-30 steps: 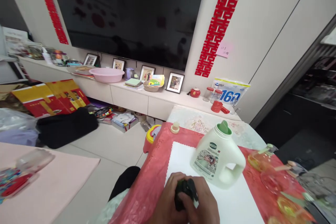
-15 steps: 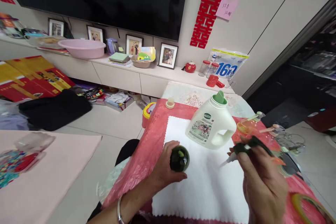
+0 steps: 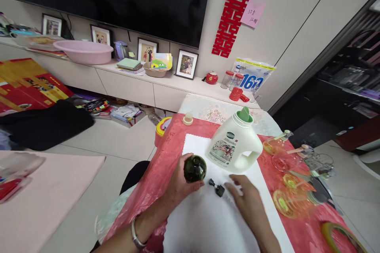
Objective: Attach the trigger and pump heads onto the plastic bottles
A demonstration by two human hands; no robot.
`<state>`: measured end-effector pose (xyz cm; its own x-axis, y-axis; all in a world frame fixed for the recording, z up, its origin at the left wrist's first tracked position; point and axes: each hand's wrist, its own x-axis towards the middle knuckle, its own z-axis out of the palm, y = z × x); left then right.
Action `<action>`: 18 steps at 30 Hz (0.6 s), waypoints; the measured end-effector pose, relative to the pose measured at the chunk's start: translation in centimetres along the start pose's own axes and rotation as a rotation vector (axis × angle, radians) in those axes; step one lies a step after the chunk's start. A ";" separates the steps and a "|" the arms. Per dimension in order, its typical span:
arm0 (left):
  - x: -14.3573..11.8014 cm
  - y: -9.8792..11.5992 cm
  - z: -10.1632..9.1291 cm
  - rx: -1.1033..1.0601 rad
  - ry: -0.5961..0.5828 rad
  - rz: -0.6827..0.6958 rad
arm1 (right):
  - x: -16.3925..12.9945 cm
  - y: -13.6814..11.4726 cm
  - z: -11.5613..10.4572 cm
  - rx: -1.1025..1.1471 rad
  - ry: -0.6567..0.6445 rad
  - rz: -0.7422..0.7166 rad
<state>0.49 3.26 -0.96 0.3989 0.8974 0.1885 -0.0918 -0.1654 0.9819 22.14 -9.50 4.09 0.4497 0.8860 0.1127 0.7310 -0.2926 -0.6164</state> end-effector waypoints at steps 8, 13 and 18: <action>-0.4 -1.9 0.1 0.081 -0.019 0.082 | 6.7 0.4 -5.3 0.343 0.385 0.125; -0.4 -2.2 0.4 0.090 -0.013 0.093 | 9.8 1.2 -3.6 0.420 0.409 0.132; -0.3 -2.3 0.5 0.085 0.009 0.086 | 9.3 0.5 -3.3 0.427 0.472 0.136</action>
<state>1.09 3.17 -3.24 0.3850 0.8819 0.2722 -0.0473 -0.2757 0.9601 28.36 -2.58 7.43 0.7720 0.5693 0.2826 0.4274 -0.1359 -0.8938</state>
